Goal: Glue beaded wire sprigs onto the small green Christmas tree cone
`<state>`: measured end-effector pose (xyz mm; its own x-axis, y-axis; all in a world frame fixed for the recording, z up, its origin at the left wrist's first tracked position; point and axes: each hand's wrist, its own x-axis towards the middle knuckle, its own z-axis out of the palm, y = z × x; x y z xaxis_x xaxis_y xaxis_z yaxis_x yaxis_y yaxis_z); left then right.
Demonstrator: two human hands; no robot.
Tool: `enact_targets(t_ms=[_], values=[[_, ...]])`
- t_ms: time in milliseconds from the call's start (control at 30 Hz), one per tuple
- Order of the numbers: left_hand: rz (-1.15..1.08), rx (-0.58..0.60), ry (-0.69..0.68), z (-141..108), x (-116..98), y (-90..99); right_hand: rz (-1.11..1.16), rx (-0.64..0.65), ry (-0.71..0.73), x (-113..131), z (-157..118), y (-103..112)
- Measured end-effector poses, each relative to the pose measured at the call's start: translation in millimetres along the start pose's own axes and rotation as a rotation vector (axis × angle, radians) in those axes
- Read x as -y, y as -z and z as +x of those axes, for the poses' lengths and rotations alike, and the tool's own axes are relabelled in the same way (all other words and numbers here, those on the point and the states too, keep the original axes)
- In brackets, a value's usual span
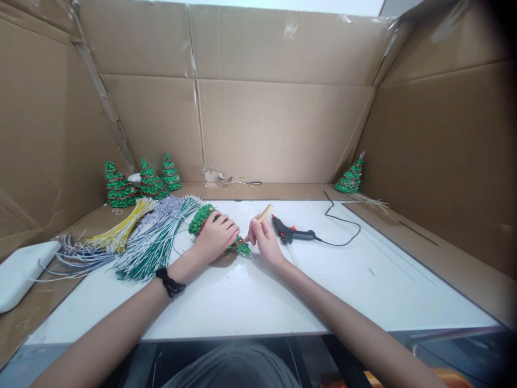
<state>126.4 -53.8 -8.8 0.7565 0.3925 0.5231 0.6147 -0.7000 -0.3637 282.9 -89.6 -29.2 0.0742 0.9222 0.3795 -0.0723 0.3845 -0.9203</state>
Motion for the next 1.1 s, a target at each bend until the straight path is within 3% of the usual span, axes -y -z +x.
enact_targets(t_ms=[467,967,1100], values=[[0.02,-0.01,0.009,1.1,-0.2,0.0,-0.268,0.019,0.17,-1.4,-9.6,2.0],[0.033,0.018,0.014,2.7,-0.7,0.4,-0.671,0.221,0.376,2.3,-11.7,0.9],[0.019,0.026,0.02,3.0,0.4,-2.2,-0.887,0.327,0.545,0.9,-12.8,3.6]])
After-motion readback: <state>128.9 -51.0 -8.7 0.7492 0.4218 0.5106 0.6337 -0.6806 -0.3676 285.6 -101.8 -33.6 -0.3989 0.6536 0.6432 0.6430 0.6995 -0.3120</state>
